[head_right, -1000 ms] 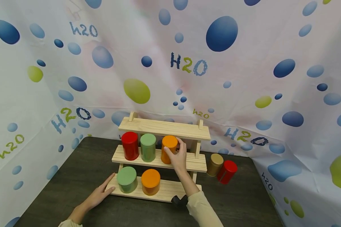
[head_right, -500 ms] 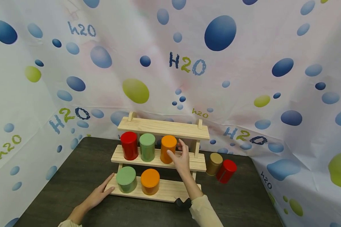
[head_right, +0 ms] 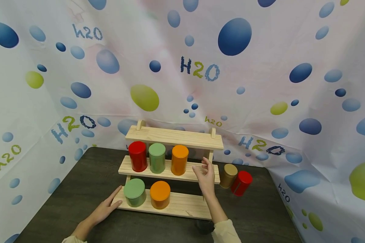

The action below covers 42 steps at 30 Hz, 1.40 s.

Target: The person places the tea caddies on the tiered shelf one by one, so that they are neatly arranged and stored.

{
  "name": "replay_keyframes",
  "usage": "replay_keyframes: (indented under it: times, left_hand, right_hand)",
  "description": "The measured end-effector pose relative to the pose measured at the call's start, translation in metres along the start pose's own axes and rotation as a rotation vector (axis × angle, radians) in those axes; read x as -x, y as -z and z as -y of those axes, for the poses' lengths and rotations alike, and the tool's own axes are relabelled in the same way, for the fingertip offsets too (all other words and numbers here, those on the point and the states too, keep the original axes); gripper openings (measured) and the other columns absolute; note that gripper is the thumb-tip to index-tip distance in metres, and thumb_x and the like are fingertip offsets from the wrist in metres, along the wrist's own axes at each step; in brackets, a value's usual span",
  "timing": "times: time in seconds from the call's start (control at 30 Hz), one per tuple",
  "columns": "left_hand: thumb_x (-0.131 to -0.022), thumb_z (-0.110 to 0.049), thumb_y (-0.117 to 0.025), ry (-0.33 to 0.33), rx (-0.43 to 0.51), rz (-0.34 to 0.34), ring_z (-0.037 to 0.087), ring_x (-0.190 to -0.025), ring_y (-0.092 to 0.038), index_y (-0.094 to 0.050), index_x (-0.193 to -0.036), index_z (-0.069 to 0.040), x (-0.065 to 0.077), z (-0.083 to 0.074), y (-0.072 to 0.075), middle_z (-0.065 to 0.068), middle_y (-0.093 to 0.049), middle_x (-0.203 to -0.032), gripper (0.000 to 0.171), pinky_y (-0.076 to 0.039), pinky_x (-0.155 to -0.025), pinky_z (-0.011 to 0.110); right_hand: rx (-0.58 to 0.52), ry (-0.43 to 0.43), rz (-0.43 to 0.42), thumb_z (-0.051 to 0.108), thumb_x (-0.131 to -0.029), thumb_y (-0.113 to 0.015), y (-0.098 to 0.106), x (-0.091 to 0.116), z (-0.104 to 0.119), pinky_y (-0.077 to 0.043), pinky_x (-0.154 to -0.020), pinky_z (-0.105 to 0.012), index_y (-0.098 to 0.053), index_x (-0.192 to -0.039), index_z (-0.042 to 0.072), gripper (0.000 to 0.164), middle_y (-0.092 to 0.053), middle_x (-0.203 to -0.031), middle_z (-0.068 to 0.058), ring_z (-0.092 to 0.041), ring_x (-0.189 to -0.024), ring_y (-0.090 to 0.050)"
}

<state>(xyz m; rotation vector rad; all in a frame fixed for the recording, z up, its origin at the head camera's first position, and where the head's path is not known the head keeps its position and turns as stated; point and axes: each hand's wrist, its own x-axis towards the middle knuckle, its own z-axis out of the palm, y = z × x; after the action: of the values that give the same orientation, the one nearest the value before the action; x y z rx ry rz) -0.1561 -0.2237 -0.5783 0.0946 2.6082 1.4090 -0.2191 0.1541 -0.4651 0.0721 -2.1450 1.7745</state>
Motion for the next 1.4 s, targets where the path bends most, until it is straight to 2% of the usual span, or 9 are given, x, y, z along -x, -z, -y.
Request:
replay_keyframes:
  times: [0.33,0.6,0.73,0.83,1.0,1.07,1.2,1.3,1.4]
  left_hand:
    - [-0.093,-0.037,-0.051,0.009,-0.005,0.001,0.048,-0.127,-0.030,-0.018,-0.147,-0.012,0.001,-0.001,0.000,0.020,-0.022,-0.148,0.068,-0.032,-0.094,0.062]
    - [-0.092,-0.039,-0.050,0.017,-0.001,-0.013,0.048,-0.127,-0.029,-0.018,-0.147,-0.013,-0.003,0.002,-0.001,0.020,-0.023,-0.147,0.069,-0.029,-0.095,0.063]
    - [-0.092,-0.039,-0.051,0.020,0.003,-0.010,0.048,-0.126,-0.030,-0.018,-0.147,-0.013,-0.003,0.003,-0.002,0.021,-0.023,-0.147,0.069,-0.030,-0.094,0.063]
    - [-0.092,-0.039,-0.051,0.018,0.008,-0.008,0.048,-0.126,-0.031,-0.018,-0.147,-0.013,-0.003,0.003,-0.002,0.021,-0.023,-0.147,0.069,-0.031,-0.094,0.062]
    - [-0.092,-0.038,-0.051,0.015,0.006,-0.009,0.048,-0.126,-0.031,-0.018,-0.147,-0.013,-0.003,0.003,-0.003,0.021,-0.023,-0.147,0.069,-0.031,-0.093,0.062]
    - [-0.092,-0.039,-0.051,0.016,0.006,-0.010,0.048,-0.126,-0.031,-0.018,-0.147,-0.013,-0.003,0.003,-0.003,0.021,-0.023,-0.147,0.069,-0.031,-0.093,0.063]
    - [-0.092,-0.039,-0.051,0.019,0.006,-0.011,0.048,-0.127,-0.029,-0.018,-0.147,-0.013,-0.003,0.005,-0.003,0.021,-0.023,-0.147,0.069,-0.029,-0.094,0.064]
    - [-0.092,-0.040,-0.051,0.018,0.009,-0.011,0.048,-0.127,-0.029,-0.018,-0.147,-0.013,-0.004,0.005,-0.004,0.021,-0.022,-0.147,0.069,-0.029,-0.094,0.064]
    - [-0.092,-0.040,-0.050,0.021,0.011,-0.010,0.048,-0.127,-0.029,-0.018,-0.147,-0.013,-0.004,0.005,-0.004,0.021,-0.022,-0.147,0.069,-0.029,-0.094,0.063]
  right_hand:
    - [0.011,-0.011,-0.116,0.011,-0.087,-0.062,0.026,0.006,-0.016,-0.037,-0.081,-0.014,-0.043,-0.128,-0.004,0.048,-0.046,-0.117,-0.019,-0.016,-0.098,-0.044]
    - [0.020,-0.037,-0.220,0.015,-0.089,-0.060,0.044,0.011,-0.026,-0.035,-0.079,-0.008,-0.043,-0.128,-0.004,0.047,-0.047,-0.119,-0.020,-0.014,-0.097,-0.045]
    - [0.043,-0.036,-0.275,0.015,-0.089,-0.060,0.054,0.015,-0.033,-0.035,-0.077,-0.007,-0.044,-0.127,-0.004,0.045,-0.049,-0.117,-0.020,-0.008,-0.093,-0.045]
    - [0.052,-0.032,-0.324,0.013,-0.089,-0.060,0.062,0.019,-0.040,-0.034,-0.075,-0.006,-0.044,-0.126,-0.005,0.044,-0.050,-0.113,-0.016,-0.002,-0.089,-0.044]
    - [0.057,-0.044,-0.429,0.012,-0.088,-0.060,0.075,0.025,-0.048,-0.034,-0.072,-0.006,-0.046,-0.124,-0.005,0.043,-0.048,-0.104,-0.002,-0.002,-0.085,-0.044]
    - [0.070,-0.061,-0.459,0.011,-0.088,-0.059,0.079,0.030,-0.042,-0.034,-0.071,-0.006,-0.045,-0.124,-0.007,0.043,-0.048,-0.104,-0.004,-0.005,-0.085,-0.044]
    - [0.111,-0.102,-0.518,0.015,-0.088,-0.059,0.091,0.036,-0.050,-0.033,-0.069,-0.006,-0.043,-0.126,-0.006,0.046,-0.048,-0.102,-0.003,-0.004,-0.084,-0.043]
    - [0.136,-0.153,-0.559,0.023,-0.088,-0.060,0.100,0.037,-0.065,-0.033,-0.067,-0.008,-0.042,-0.128,-0.002,0.050,-0.045,-0.099,0.007,0.000,-0.084,-0.042]
    - [0.138,-0.205,-0.593,0.027,-0.088,-0.060,0.106,0.040,-0.068,-0.033,-0.067,-0.011,-0.041,-0.130,0.000,0.053,-0.042,-0.097,0.012,0.002,-0.083,-0.040]
